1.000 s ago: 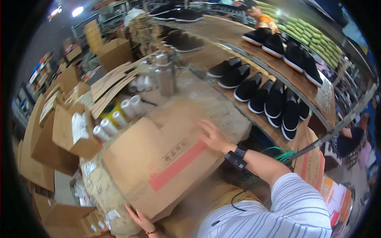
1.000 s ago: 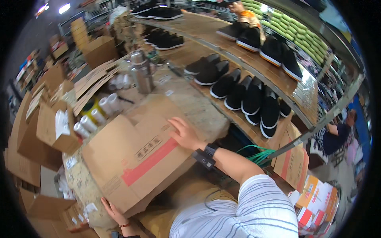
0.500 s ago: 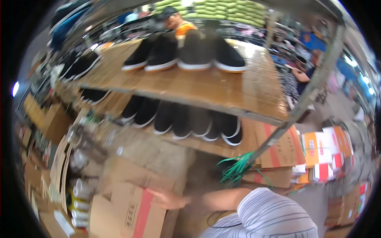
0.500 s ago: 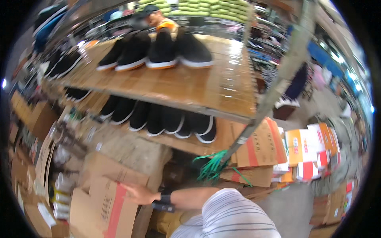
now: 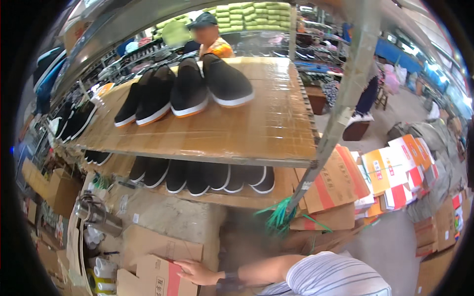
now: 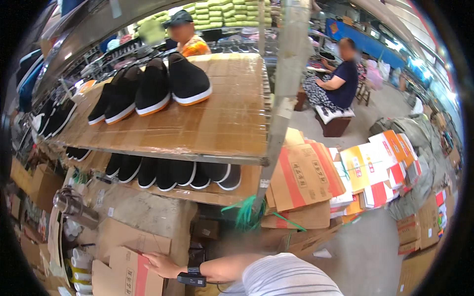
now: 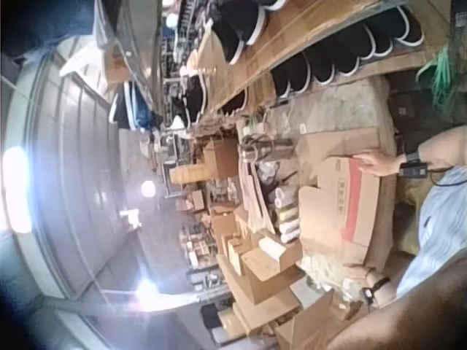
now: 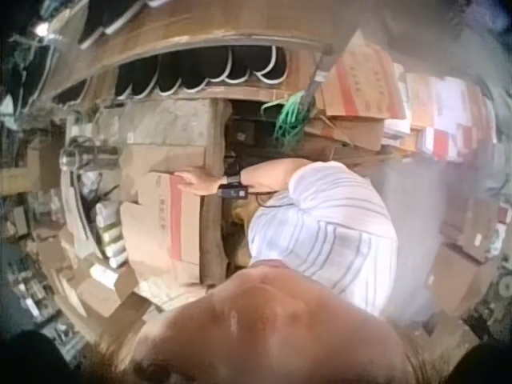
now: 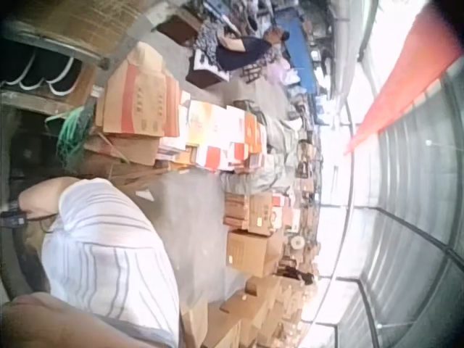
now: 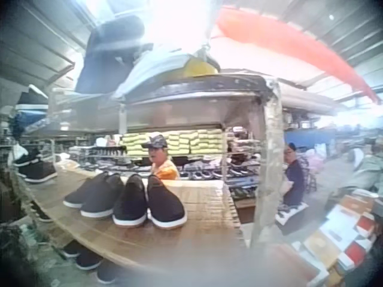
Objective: The recorder assembles a large cardboard box, tapes it, and fills it with smaller shoeboxes containing finished shoes from an assembly line.
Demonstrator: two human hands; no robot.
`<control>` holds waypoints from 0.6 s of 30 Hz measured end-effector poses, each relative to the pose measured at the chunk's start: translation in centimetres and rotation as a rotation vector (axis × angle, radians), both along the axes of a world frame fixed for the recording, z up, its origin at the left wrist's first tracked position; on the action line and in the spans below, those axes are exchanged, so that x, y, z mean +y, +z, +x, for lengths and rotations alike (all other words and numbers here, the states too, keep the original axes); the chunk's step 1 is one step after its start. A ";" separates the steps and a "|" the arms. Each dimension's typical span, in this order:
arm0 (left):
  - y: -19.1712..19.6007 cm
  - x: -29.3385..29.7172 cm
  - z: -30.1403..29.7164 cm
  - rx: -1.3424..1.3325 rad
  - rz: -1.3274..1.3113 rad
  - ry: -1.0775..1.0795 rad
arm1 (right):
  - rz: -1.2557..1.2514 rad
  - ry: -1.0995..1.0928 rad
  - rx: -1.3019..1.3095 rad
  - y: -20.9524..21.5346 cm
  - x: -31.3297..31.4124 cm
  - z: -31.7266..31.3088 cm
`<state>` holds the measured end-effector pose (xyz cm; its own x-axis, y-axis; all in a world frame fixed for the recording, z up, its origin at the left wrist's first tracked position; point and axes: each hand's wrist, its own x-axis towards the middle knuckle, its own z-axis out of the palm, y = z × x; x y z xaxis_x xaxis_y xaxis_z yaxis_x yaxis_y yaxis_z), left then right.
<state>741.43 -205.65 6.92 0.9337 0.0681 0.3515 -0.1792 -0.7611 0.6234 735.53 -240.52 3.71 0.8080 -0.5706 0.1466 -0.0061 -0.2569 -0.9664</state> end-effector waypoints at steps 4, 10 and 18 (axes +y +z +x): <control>2.0 0.0 -0.3 0.036 0.037 0.025 | 0.022 -0.005 -0.020 -0.2 0.2 0.6; 4.8 0.3 -1.1 0.080 0.097 0.069 | -0.178 0.075 -0.153 2.1 -1.0 -0.5; -10.6 23.7 7.2 -0.380 -0.162 -0.103 | -0.469 0.549 -0.063 5.2 -3.9 -2.8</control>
